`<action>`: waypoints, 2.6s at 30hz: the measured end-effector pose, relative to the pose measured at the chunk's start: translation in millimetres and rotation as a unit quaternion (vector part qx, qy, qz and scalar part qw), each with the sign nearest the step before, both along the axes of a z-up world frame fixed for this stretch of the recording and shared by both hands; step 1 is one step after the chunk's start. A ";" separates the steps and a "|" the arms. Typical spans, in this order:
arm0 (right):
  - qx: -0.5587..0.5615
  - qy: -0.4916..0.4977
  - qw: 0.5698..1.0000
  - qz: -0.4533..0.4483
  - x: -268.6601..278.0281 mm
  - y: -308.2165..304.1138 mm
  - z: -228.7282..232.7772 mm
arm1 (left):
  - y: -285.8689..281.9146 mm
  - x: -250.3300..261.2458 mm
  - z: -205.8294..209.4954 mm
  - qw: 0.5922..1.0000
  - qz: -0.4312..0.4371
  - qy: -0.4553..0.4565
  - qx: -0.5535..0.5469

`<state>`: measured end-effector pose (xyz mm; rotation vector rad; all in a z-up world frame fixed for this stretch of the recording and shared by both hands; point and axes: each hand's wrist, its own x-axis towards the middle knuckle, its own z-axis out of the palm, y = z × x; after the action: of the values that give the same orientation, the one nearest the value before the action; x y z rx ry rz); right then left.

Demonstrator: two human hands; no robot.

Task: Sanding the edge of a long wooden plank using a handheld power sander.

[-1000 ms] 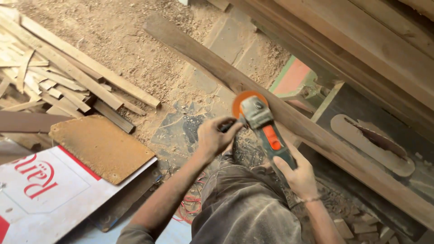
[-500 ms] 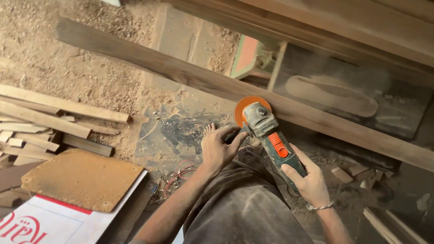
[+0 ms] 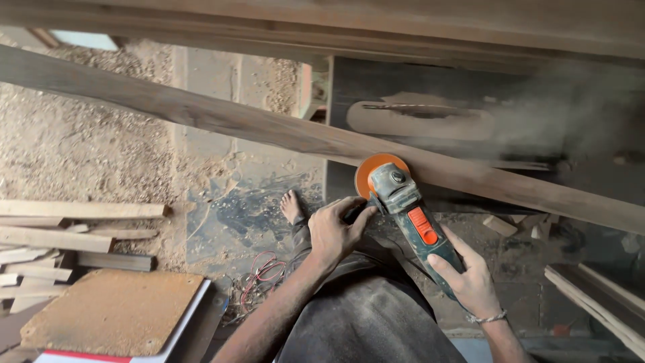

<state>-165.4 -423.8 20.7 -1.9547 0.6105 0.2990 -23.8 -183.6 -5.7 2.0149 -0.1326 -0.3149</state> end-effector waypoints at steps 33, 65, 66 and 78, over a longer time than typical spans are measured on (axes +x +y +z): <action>0.008 -0.007 0.946 -0.324 -207.0 -146.6 -40.9 | -267.5 -80.3 -45.6 0.940 -0.339 -0.021 0.020; -0.016 -0.016 0.987 -0.156 -173.0 -278.0 -22.0 | -326.2 -115.6 -18.5 0.993 -0.121 0.008 0.010; -0.028 -0.001 0.988 -0.152 -180.5 -289.2 -18.5 | -338.3 -124.4 -21.0 0.992 -0.126 0.009 0.003; -0.033 0.002 0.977 -0.211 -257.9 -375.0 -20.3 | -462.0 -170.6 -31.8 0.968 -0.250 0.015 0.024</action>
<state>-423.3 -798.8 0.4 -1.8315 1.0273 0.0170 -194.4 -645.5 -37.5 2.0018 -0.6250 -0.6710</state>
